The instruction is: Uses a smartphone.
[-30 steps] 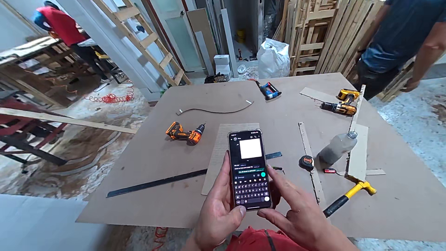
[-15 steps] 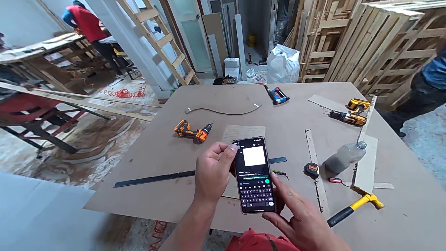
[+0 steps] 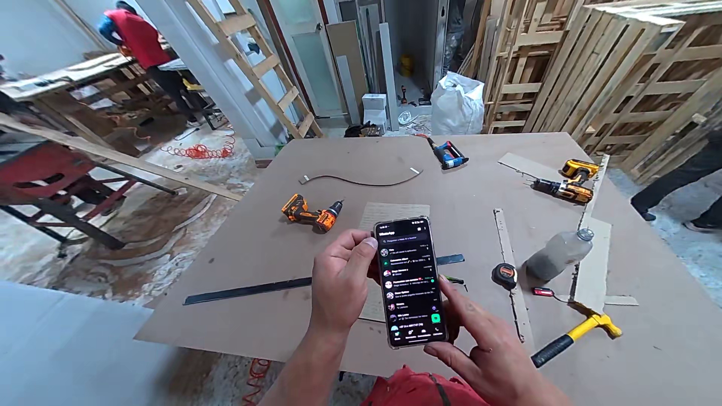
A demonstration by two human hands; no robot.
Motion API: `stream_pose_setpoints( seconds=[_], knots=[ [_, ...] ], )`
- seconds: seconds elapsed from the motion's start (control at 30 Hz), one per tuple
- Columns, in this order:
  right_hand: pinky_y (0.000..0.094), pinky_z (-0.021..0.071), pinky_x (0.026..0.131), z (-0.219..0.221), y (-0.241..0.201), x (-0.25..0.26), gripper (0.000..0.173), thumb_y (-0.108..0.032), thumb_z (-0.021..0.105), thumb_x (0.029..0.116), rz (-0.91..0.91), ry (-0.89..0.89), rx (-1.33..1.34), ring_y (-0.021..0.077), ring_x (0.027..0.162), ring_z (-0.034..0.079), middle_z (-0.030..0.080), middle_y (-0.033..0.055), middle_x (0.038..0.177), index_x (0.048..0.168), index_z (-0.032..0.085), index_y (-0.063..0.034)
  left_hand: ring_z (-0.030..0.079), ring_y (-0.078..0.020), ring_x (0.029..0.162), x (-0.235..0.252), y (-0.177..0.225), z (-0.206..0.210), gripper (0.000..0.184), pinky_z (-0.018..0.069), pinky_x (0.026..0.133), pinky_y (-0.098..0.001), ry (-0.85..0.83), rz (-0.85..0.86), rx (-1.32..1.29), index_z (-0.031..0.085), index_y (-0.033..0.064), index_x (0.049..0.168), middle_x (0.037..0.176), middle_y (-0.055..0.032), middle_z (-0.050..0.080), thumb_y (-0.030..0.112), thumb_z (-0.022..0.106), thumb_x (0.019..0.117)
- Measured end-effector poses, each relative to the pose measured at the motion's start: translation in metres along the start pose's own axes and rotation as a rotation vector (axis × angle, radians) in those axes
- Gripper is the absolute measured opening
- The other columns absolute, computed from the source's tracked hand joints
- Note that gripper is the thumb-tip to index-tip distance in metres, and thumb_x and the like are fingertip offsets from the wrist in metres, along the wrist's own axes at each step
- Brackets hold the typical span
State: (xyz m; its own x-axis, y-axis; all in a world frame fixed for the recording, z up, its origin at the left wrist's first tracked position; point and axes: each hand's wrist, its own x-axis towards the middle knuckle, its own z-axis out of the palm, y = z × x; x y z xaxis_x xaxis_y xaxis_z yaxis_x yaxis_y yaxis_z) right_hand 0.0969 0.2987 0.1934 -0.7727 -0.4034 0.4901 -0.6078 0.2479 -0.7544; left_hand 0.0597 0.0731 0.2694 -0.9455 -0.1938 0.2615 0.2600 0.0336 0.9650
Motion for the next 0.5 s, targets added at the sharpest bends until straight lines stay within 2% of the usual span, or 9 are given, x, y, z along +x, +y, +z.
stream_pose_setpoints(
  seconds=[0.1, 0.17, 0.27, 0.33, 0.5],
  knots=[
    [0.0277, 0.064, 0.079, 0.0, -0.001, 0.002, 0.08, -0.035, 0.078, 0.0934, -0.008, 0.005, -0.004, 0.0087, 0.089, 0.071, 0.071, 0.0082, 0.119, 0.159, 0.038, -0.0086, 0.073, -0.0235, 0.069, -0.002, 0.0, -0.003, 0.025, 0.0645, 0.063, -0.0371, -0.03, -0.008, -0.023, 0.07, 0.0008, 0.11, 0.088, -0.0168, 0.074, 0.011, 0.047, 0.1051],
    [0.0281, 0.0638, 0.079, 0.0, -0.002, 0.005, 0.081, -0.034, 0.078, 0.0931, -0.017, 0.008, -0.003, 0.0094, 0.089, 0.071, 0.072, 0.008, 0.116, 0.159, 0.038, -0.0091, 0.075, -0.0254, 0.077, -0.004, 0.002, -0.005, 0.025, 0.0652, 0.069, -0.0392, -0.077, -0.028, -0.033, 0.067, 0.0014, 0.118, 0.094, -0.0177, 0.074, 0.008, 0.047, 0.1031],
    [0.0275, 0.0629, 0.08, 0.0, -0.004, 0.007, 0.08, -0.036, 0.076, 0.0939, -0.018, 0.011, -0.033, 0.0083, 0.089, 0.071, 0.073, 0.0064, 0.11, 0.159, 0.038, -0.0095, 0.075, -0.0267, 0.09, -0.006, 0.004, -0.008, 0.034, 0.065, 0.077, -0.0402, -0.155, -0.035, -0.012, 0.061, 0.0029, 0.13, 0.108, -0.0166, 0.074, 0.003, 0.049, 0.0984],
    [0.0273, 0.0629, 0.081, 0.0, -0.004, 0.009, 0.08, -0.038, 0.075, 0.0946, -0.015, 0.009, -0.049, 0.0075, 0.09, 0.071, 0.073, 0.0056, 0.11, 0.159, 0.038, -0.0091, 0.074, -0.027, 0.095, -0.007, 0.004, -0.01, 0.041, 0.0646, 0.079, -0.0408, -0.181, -0.027, 0.006, 0.058, 0.0035, 0.136, 0.112, -0.0163, 0.073, 0.001, 0.05, 0.0958],
    [0.0273, 0.0629, 0.08, 0.001, -0.005, 0.011, 0.079, -0.038, 0.075, 0.0946, -0.009, 0.016, -0.055, 0.0072, 0.088, 0.07, 0.072, 0.0057, 0.111, 0.158, 0.039, -0.0097, 0.073, -0.028, 0.099, -0.006, 0.001, -0.014, 0.046, 0.0646, 0.081, -0.0426, -0.2, -0.023, 0.026, 0.057, 0.0053, 0.139, 0.116, -0.0157, 0.072, 0.002, 0.05, 0.0936]
  ],
)
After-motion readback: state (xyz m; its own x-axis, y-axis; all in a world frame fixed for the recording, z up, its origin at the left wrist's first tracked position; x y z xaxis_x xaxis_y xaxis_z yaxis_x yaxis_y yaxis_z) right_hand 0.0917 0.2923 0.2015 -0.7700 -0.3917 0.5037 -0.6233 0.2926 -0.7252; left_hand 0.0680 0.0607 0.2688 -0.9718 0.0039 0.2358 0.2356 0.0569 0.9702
